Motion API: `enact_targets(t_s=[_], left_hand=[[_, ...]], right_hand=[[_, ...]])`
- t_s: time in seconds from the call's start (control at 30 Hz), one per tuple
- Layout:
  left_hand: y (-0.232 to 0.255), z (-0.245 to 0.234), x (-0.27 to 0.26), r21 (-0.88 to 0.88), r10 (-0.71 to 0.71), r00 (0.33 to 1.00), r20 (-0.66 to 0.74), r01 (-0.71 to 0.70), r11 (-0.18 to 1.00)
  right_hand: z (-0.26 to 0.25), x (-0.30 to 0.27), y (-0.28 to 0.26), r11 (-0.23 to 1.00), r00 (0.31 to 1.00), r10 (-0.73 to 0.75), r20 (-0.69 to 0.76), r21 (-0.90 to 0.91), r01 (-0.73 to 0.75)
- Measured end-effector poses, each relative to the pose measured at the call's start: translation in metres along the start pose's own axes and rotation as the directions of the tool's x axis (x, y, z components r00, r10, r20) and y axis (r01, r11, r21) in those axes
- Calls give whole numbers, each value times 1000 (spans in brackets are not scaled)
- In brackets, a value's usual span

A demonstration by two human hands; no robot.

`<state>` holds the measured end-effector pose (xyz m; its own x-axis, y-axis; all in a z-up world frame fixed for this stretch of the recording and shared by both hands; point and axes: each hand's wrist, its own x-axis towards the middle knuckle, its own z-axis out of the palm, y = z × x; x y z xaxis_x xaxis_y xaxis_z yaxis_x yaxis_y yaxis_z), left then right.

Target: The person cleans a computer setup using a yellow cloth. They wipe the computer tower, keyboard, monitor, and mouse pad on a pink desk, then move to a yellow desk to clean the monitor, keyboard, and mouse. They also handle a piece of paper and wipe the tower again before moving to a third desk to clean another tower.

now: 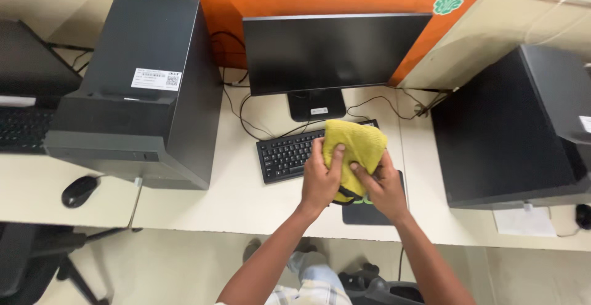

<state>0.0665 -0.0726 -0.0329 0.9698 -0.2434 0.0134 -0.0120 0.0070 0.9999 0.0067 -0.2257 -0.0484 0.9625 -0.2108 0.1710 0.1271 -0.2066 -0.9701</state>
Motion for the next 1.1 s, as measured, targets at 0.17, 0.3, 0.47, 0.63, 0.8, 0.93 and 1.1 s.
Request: enact_targets(t_s=[0.17, 0.3, 0.47, 0.63, 0.8, 0.93, 1.1], left_hand=[[-4, 45, 12, 56, 81, 997, -16, -80, 995], [-11, 68, 21, 77, 47, 999, 0, -47, 996], [-15, 93, 24, 113, 6, 999, 40, -11, 994], [-14, 112, 20, 156, -21, 995, 97, 6, 988], [6, 92, 18, 126, 135, 989, 63, -142, 982], [30, 41, 18, 171, 23, 1000, 19, -26, 985], [46, -34, -4, 121, 148, 960, -236, -122, 985]], right_hand=[[-38, 12, 23, 998, 999, 34, -17, 46, -33], [-64, 18, 40, 996, 996, 85, -12, 8, -85], [-90, 11, 59, 994, 995, 95, -29, 54, -94], [-112, 3, 59, 994, 995, 89, -49, 66, -86], [-96, 7, 31, 997, 999, -32, -30, 70, 34], [-55, 34, 4, 996, 994, -63, 89, 65, 57], [25, 59, -22, 977, 943, -203, 263, 111, 180]])
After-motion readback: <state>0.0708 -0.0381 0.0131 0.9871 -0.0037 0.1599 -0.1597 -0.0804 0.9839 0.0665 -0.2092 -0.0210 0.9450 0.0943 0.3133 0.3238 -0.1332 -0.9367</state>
